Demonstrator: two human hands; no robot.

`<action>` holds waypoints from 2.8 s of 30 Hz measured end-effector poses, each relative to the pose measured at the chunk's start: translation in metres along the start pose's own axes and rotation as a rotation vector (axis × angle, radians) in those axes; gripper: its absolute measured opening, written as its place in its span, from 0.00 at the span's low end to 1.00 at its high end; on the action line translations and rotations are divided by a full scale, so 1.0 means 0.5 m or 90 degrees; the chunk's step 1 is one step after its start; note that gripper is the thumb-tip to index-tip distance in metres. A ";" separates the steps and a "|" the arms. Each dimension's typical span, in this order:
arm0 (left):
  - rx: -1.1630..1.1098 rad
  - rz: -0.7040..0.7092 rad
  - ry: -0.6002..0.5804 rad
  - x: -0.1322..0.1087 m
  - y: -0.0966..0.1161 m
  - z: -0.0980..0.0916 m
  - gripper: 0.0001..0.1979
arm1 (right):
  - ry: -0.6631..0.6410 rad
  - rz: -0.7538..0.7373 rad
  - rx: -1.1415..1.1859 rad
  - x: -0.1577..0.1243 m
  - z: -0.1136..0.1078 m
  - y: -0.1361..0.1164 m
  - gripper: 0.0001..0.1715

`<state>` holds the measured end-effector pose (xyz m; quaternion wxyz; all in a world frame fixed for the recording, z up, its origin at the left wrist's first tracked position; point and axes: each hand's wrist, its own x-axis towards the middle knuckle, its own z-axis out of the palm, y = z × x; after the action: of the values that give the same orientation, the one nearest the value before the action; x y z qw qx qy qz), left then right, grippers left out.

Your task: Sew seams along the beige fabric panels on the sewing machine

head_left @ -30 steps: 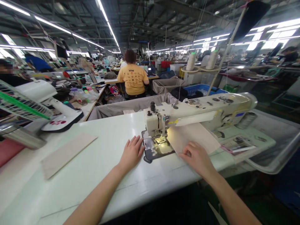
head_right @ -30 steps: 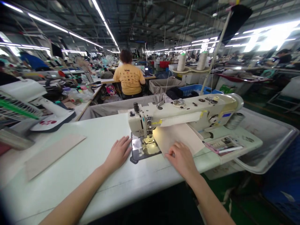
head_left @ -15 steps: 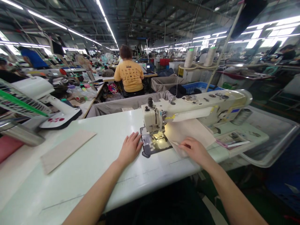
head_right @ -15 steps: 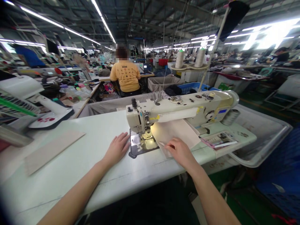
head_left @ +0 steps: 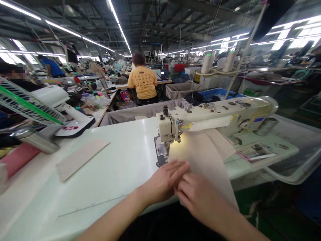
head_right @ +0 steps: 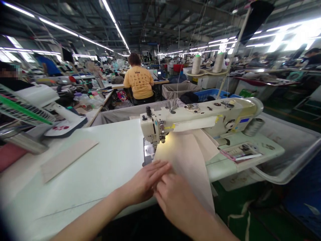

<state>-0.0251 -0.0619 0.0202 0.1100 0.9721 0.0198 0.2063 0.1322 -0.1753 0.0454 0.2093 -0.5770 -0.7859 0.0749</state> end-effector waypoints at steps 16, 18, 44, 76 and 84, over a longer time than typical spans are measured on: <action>-0.171 -0.275 -0.145 -0.223 0.059 -0.120 0.21 | -0.136 -0.163 0.317 -0.046 0.089 0.088 0.27; -0.215 -0.401 -0.069 -0.202 0.034 -0.113 0.18 | -0.109 -0.053 0.445 -0.014 0.090 0.094 0.15; 0.002 -0.749 0.096 -0.176 -0.017 -0.034 0.15 | 0.175 0.227 0.294 0.064 0.162 0.091 0.11; 0.006 -0.876 0.083 -0.181 -0.037 -0.056 0.12 | 0.196 0.074 -0.010 0.056 0.156 0.091 0.14; 0.040 -0.886 0.047 -0.179 -0.042 -0.053 0.12 | 0.240 0.043 -0.061 0.056 0.157 0.092 0.18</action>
<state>-0.1175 -0.0432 0.0038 0.1874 0.7283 0.6481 0.1204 0.1331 -0.1246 -0.0353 0.3227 -0.6160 -0.7157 -0.0649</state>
